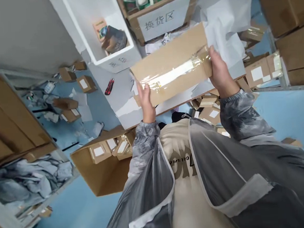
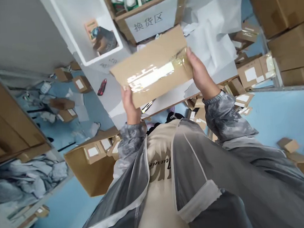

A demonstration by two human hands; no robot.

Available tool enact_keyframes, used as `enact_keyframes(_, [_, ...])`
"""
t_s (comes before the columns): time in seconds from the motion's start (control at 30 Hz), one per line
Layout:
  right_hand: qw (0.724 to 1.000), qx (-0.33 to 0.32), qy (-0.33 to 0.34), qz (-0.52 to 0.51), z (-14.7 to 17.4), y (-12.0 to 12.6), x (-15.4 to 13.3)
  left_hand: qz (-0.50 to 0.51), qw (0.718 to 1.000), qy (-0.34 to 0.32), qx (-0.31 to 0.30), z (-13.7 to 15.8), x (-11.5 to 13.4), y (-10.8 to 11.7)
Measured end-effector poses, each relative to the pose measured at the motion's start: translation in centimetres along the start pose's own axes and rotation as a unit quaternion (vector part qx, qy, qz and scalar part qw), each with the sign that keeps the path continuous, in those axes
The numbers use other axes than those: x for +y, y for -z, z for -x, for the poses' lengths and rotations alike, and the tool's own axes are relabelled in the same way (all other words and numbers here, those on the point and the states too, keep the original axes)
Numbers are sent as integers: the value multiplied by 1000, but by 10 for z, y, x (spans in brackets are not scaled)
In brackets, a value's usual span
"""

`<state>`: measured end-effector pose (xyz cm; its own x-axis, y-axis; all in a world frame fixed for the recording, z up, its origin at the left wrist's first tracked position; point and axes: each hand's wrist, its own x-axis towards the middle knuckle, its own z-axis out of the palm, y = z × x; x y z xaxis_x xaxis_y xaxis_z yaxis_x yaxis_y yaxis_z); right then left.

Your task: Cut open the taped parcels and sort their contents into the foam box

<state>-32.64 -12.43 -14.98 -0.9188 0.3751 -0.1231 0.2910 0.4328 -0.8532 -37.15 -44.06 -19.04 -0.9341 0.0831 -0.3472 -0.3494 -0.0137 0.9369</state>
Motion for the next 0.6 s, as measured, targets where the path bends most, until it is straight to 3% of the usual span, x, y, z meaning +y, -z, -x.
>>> enact_keyframes(0.07, [999, 11, -49, -20, 7, 20, 36, 21, 999, 6, -50, -6, -34, -36])
enact_keyframes(0.13, [994, 19, -104, -27, 14, 24, 77, 16, 996, 23, -86, -12, -72, -55])
enact_keyframes(0.3, [977, 8, -206, 48, 34, -11, 168, -86, 971, 137, -178, -25, -158, -68])
enact_keyframes(0.4, [974, 40, -216, 55, 46, -30, 193, -152, 954, 138, -220, -29, -184, -49])
enact_keyframes(0.5, [972, 68, -216, 57, 52, -36, 200, -288, 933, 97, -193, -33, -197, -9])
enact_keyframes(0.6, [957, 107, -247, 103, 55, -38, 195, -478, 861, 94, -150, -34, -211, 35])
